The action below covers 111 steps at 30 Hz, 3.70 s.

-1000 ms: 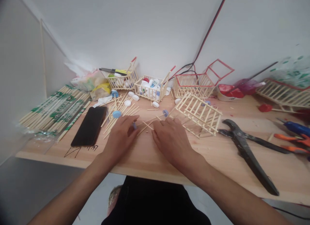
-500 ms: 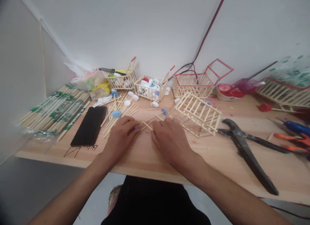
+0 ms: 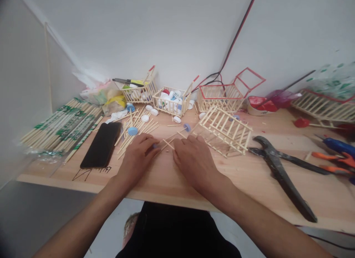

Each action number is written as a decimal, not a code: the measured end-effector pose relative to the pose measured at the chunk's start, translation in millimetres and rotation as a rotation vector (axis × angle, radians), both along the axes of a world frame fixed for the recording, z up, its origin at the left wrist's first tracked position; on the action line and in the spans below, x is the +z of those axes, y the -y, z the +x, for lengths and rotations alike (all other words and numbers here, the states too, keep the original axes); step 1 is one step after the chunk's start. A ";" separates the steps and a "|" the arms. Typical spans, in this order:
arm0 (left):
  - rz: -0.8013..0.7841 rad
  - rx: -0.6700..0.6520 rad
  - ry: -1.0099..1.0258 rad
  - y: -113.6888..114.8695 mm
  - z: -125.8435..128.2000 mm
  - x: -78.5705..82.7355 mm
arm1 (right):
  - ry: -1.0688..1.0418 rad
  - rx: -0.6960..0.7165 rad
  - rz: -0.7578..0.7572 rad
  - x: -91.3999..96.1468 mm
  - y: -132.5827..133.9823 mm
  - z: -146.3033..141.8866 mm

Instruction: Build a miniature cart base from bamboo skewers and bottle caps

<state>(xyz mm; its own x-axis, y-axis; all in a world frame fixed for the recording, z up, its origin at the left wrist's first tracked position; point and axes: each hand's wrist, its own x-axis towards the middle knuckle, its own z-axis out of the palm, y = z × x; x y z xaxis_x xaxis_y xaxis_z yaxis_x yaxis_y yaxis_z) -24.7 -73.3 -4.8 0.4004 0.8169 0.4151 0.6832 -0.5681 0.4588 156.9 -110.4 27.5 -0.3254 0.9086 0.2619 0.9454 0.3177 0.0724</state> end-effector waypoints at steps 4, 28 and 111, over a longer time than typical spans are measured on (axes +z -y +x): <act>-0.001 -0.004 0.007 -0.7 0.3 0.2 | -0.004 -0.001 -0.007 0.7 -0.1 -0.3; -0.016 0.015 -0.012 0.7 0.7 2.8 | -0.033 0.017 -0.030 1.7 -0.7 1.6; 0.218 -0.003 -0.260 8.3 2.6 1.5 | -0.046 0.015 -0.018 0.2 -2.3 1.9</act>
